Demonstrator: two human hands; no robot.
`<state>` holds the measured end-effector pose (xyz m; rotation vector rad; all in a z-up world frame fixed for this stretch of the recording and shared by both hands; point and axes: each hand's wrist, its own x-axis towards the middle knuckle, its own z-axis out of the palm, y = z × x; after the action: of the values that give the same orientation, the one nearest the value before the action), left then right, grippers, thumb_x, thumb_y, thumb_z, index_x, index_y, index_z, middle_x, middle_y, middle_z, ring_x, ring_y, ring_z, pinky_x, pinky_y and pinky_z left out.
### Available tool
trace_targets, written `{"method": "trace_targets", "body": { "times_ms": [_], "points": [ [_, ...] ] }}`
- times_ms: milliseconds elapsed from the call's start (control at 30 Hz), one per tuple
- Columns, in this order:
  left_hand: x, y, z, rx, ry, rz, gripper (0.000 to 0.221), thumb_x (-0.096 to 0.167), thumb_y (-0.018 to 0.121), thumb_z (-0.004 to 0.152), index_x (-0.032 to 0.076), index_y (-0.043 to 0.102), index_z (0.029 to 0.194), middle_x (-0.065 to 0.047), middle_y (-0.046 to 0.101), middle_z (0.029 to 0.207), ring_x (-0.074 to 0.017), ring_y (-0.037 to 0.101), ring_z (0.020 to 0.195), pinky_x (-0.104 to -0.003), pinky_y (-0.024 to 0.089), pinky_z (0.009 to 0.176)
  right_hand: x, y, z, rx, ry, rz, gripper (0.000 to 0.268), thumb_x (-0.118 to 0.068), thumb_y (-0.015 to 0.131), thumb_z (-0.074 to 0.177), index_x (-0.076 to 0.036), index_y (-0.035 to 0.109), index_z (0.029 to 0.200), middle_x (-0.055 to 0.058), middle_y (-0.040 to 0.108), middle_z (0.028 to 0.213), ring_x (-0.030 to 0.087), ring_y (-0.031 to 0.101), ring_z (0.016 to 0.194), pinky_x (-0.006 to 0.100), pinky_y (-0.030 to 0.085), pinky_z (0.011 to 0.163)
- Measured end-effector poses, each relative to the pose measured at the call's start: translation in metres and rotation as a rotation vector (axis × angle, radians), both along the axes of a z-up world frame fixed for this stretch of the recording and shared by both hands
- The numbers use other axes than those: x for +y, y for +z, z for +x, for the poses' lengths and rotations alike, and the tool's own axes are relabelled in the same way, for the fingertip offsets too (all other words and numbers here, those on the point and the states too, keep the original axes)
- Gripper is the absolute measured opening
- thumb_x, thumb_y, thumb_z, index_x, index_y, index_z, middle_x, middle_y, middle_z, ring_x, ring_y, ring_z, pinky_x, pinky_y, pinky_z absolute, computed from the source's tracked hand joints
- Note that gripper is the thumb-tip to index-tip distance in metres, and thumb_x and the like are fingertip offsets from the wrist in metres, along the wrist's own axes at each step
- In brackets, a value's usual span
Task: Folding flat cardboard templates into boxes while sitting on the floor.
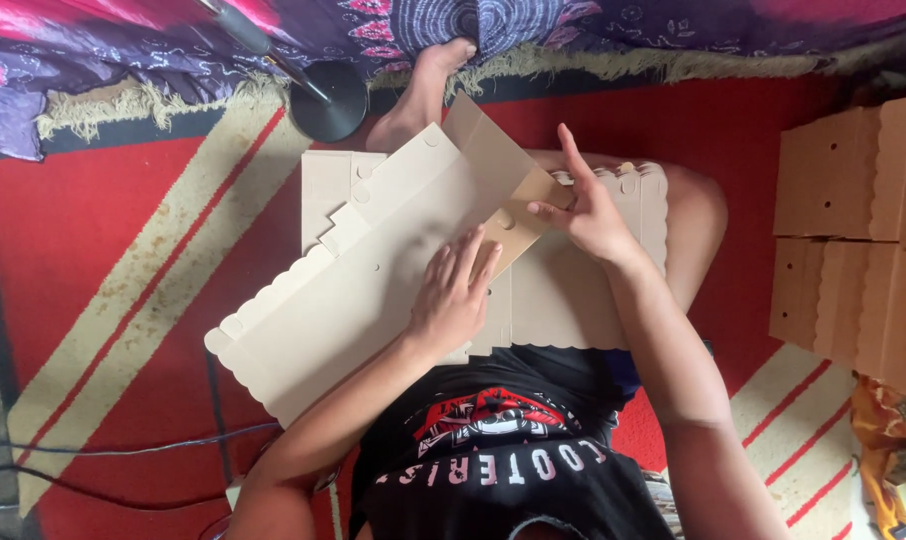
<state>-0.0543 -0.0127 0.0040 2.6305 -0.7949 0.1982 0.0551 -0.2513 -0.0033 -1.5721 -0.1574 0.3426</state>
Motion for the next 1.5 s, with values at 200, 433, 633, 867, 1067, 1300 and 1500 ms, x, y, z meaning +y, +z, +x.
{"method": "trace_targets", "body": {
  "times_ms": [200,433,633,867,1067,1300,1500],
  "points": [
    [-0.023,-0.012,0.023,0.202,-0.031,0.139,0.076,0.003,0.056,0.094,0.007,0.024,0.163,-0.029,0.014,0.168,-0.0486,0.016,0.155,-0.074,0.020,0.116,0.003,0.020,-0.003,0.028,0.042,-0.083,0.099,0.003,0.075,0.091,-0.023,0.015,0.165,0.020,0.045,0.155,0.029,0.059,0.127,0.037,0.058,0.099],
    [-0.036,-0.031,0.036,0.160,-0.041,0.075,0.062,0.032,0.049,0.108,0.014,0.026,0.163,-0.029,0.019,0.166,-0.0515,0.020,0.154,-0.079,0.022,0.113,0.004,0.009,-0.001,-0.115,0.053,-0.297,0.078,-0.016,0.079,0.093,-0.017,0.038,0.160,0.020,0.061,0.139,0.029,0.061,0.127,0.044,0.051,0.105],
    [-0.032,-0.051,0.035,0.074,0.088,-0.238,0.082,0.029,0.066,0.099,0.008,0.021,0.165,-0.023,0.041,0.159,-0.0373,0.054,0.137,-0.053,0.049,0.104,0.012,0.036,-0.002,-0.146,0.022,-0.418,0.051,-0.029,0.075,0.098,-0.008,0.060,0.142,0.018,0.064,0.137,0.039,0.056,0.130,0.052,0.045,0.109],
    [-0.027,0.015,0.021,0.268,0.220,-0.531,0.082,0.021,0.078,0.089,0.011,0.037,0.159,-0.015,0.064,0.134,-0.0283,0.065,0.124,-0.039,0.054,0.104,0.003,0.021,0.000,-0.009,-0.098,-0.267,0.046,-0.047,0.048,0.113,-0.014,0.078,0.103,0.003,0.071,0.093,0.013,0.060,0.095,0.031,0.047,0.097],
    [-0.032,0.038,-0.009,0.696,0.022,-0.326,0.078,0.057,0.055,0.097,0.015,0.036,0.160,-0.024,0.061,0.139,-0.0371,0.057,0.134,-0.053,0.049,0.104,-0.007,0.020,0.007,0.161,-0.155,-0.130,0.020,-0.029,0.074,0.102,-0.009,0.074,0.099,0.003,0.071,0.077,0.007,0.067,0.074,0.020,0.053,0.070],
    [-0.028,0.030,-0.017,0.645,-0.222,-0.021,0.076,0.057,0.036,0.105,0.000,0.041,0.154,-0.025,0.026,0.166,-0.0377,0.022,0.156,-0.065,0.023,0.118,-0.013,0.024,0.007,0.096,-0.009,-0.035,0.041,0.006,0.073,0.089,-0.005,0.063,0.127,0.014,0.072,0.117,0.018,0.065,0.114,0.031,0.055,0.095],
    [-0.002,0.042,0.007,0.600,-0.078,-0.217,0.064,0.051,0.040,0.107,0.006,0.045,0.152,-0.024,0.047,0.154,-0.0371,0.040,0.147,-0.062,0.033,0.116,-0.018,0.028,0.005,0.009,-0.020,0.005,0.057,0.011,0.072,0.086,-0.001,0.057,0.140,0.018,0.067,0.130,0.021,0.065,0.120,0.036,0.052,0.102]
  ]
}}
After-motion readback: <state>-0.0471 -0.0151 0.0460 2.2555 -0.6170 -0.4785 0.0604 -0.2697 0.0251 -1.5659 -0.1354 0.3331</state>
